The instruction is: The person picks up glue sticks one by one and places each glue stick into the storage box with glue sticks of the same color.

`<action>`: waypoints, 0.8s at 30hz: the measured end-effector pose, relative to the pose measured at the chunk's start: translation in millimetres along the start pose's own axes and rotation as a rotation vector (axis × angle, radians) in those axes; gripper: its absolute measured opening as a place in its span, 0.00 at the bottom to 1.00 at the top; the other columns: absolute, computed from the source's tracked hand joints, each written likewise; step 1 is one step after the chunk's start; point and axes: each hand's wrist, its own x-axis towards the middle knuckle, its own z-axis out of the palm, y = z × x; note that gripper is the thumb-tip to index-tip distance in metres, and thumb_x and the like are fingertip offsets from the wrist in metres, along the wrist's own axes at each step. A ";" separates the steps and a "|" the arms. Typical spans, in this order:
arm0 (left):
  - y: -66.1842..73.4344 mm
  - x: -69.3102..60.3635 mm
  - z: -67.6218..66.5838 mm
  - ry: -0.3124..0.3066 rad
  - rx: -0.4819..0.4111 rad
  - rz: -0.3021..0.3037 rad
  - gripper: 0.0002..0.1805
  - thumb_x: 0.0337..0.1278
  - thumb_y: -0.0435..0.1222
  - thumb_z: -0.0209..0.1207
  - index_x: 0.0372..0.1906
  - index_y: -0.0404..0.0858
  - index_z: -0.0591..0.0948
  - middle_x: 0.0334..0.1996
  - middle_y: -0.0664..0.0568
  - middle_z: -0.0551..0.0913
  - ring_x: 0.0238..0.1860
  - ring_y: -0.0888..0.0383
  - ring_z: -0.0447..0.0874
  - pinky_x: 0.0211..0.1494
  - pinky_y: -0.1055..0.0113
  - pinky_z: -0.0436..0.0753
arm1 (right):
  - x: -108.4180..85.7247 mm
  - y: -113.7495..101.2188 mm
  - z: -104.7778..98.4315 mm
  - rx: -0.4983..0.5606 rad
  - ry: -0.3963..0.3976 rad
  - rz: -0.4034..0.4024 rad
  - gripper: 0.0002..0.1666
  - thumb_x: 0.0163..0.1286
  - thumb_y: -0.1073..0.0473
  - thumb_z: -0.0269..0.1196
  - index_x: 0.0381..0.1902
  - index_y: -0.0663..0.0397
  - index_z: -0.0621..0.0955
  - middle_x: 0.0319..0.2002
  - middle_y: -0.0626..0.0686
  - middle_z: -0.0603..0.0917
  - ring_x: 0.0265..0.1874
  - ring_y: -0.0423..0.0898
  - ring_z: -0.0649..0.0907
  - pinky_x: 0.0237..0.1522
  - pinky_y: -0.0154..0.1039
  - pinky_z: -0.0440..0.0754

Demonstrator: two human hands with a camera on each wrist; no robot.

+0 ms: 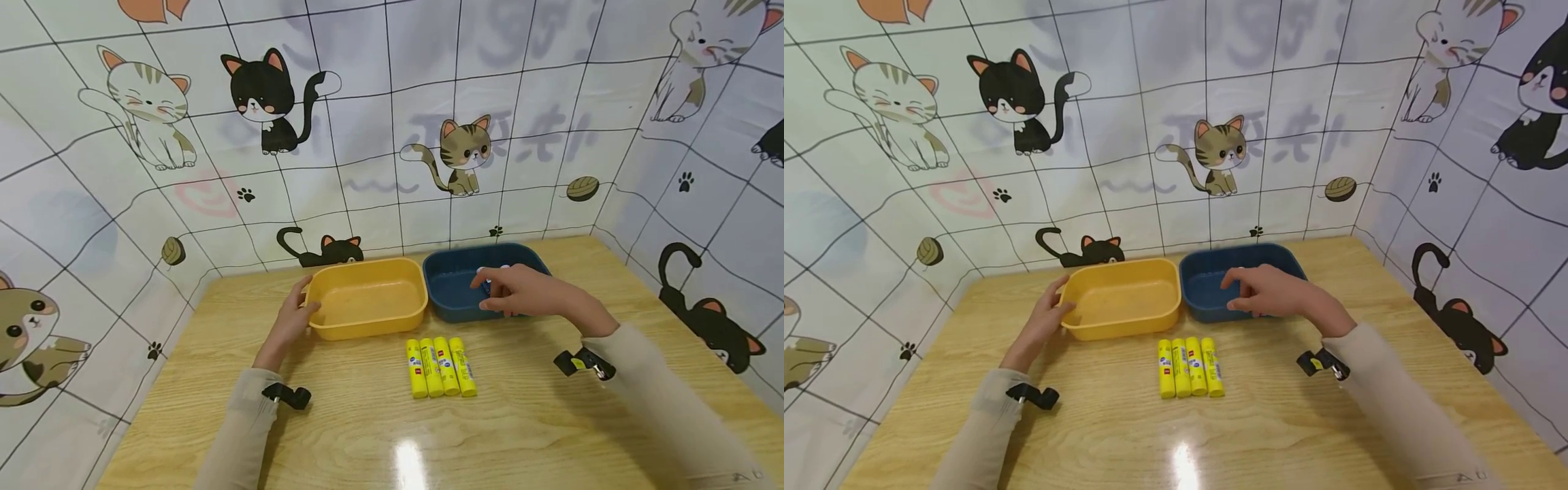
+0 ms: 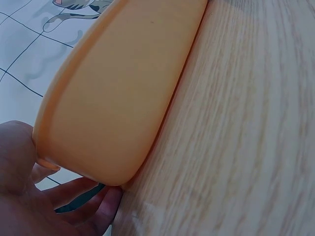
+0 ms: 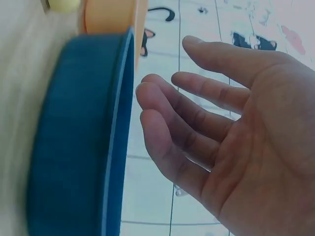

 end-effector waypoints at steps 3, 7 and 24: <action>-0.1 1.2 0.6 0.002 0.004 0.001 0.37 0.78 0.35 0.49 0.84 0.46 0.51 0.74 0.31 0.67 0.66 0.38 0.77 0.62 0.52 0.82 | -4.7 -5.9 12.0 -0.006 -0.014 -0.015 0.24 0.77 0.50 0.63 0.64 0.55 0.77 0.33 0.43 0.85 0.26 0.38 0.83 0.34 0.34 0.82; -0.5 1.7 1.4 0.004 0.007 -0.005 0.37 0.77 0.36 0.50 0.84 0.47 0.51 0.74 0.31 0.68 0.66 0.38 0.77 0.63 0.53 0.81 | -8.1 -9.9 28.8 0.032 -0.046 -0.020 0.22 0.77 0.51 0.62 0.64 0.52 0.77 0.34 0.43 0.86 0.27 0.40 0.84 0.33 0.35 0.82; 15.9 -4.9 -1.4 -0.022 -0.027 -0.039 0.38 0.76 0.32 0.50 0.84 0.41 0.50 0.74 0.27 0.66 0.67 0.34 0.75 0.68 0.42 0.78 | -1.0 -0.3 67.9 0.084 -0.143 -0.001 0.24 0.76 0.48 0.63 0.64 0.51 0.77 0.31 0.47 0.87 0.24 0.42 0.83 0.29 0.34 0.80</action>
